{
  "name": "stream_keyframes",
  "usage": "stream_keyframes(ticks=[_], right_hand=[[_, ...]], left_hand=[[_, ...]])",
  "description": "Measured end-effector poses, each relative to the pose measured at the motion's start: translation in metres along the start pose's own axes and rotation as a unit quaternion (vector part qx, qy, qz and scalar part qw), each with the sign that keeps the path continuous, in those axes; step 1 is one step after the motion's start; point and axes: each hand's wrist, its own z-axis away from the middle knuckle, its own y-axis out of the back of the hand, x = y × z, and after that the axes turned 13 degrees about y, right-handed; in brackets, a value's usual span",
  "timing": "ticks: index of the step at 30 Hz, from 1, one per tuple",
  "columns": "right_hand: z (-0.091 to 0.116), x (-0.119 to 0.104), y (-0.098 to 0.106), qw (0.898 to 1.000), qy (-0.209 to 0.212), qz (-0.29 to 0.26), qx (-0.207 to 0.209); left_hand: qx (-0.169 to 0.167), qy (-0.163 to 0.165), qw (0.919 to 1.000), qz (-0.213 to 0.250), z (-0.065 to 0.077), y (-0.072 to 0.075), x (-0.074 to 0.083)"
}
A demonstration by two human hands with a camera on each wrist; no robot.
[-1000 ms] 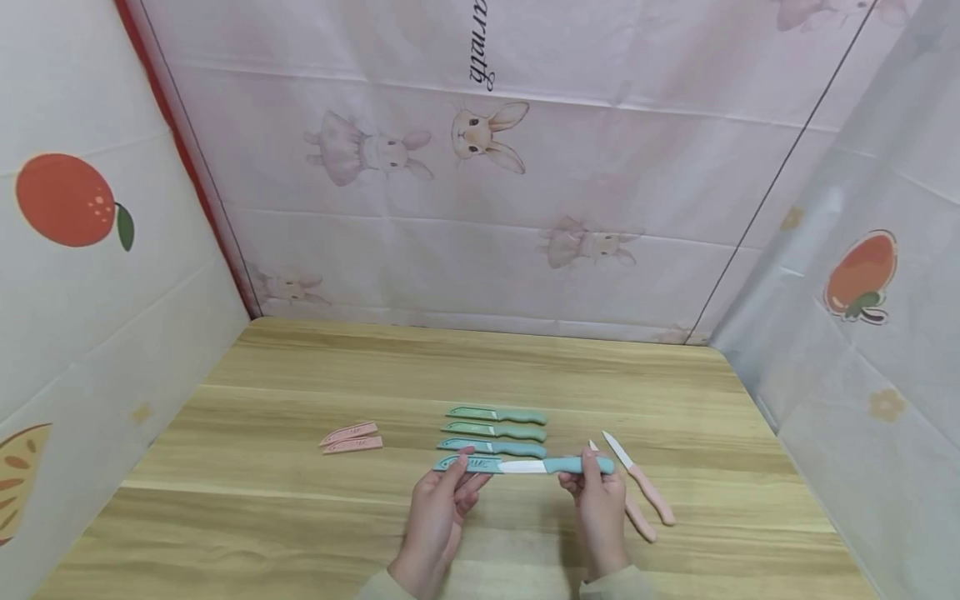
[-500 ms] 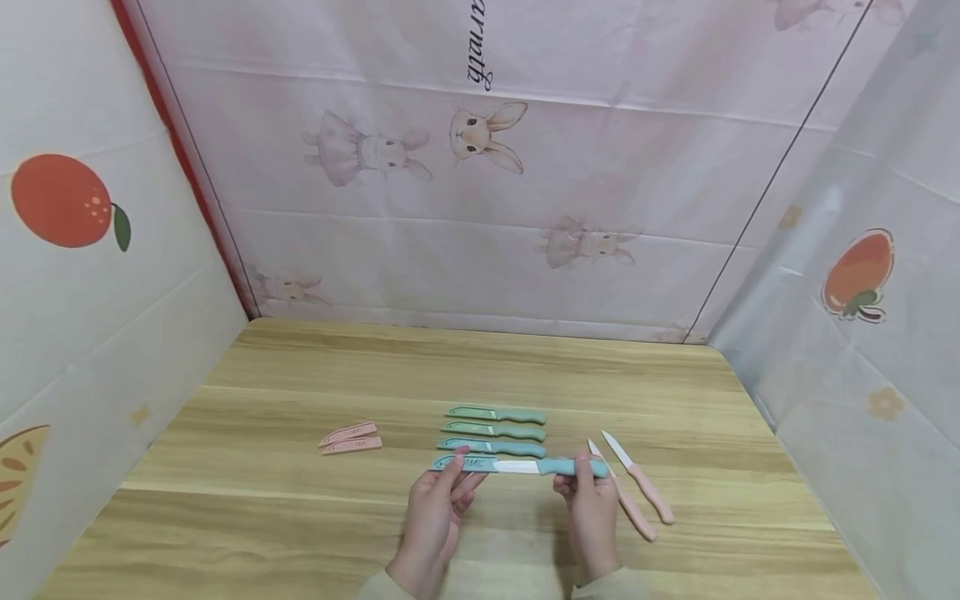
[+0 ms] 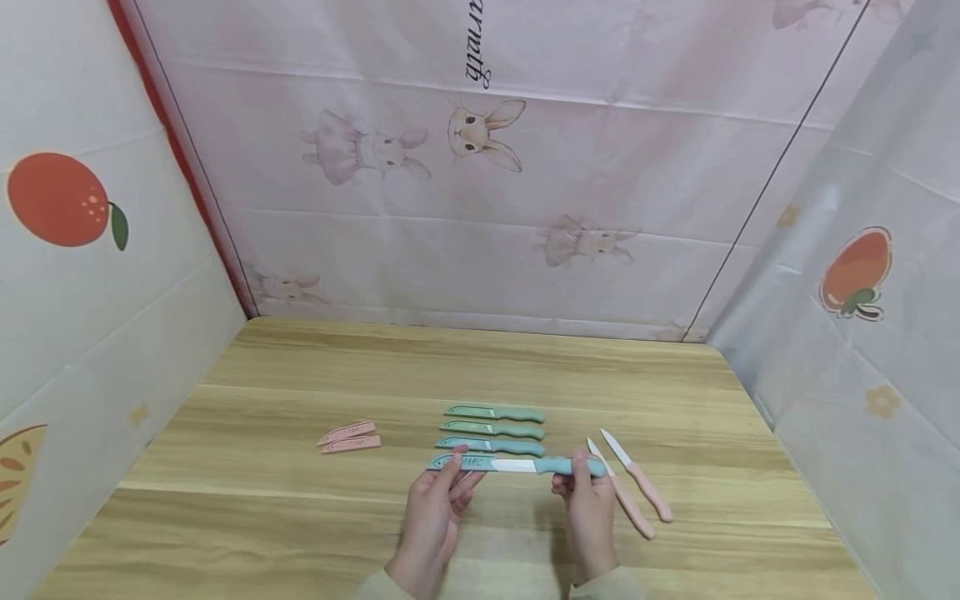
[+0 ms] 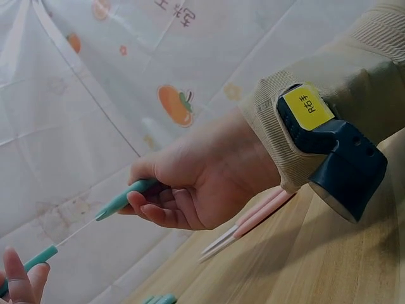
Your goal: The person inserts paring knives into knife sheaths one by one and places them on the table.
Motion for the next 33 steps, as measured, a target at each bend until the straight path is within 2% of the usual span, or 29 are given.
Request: stream_keyframes(ticks=[10,33], right_hand=[[0.0016,-0.0009,-0.0030,1.000,0.002,-0.023,0.001],[0.0049,0.0010,-0.0070,0.999,-0.003,-0.033,-0.010]], left_hand=[[0.008,-0.001,1.0000,0.001,-0.0003,-0.0007,-0.0005],[0.017,-0.003,0.9998,-0.005,0.0023,-0.0004,-0.0015]])
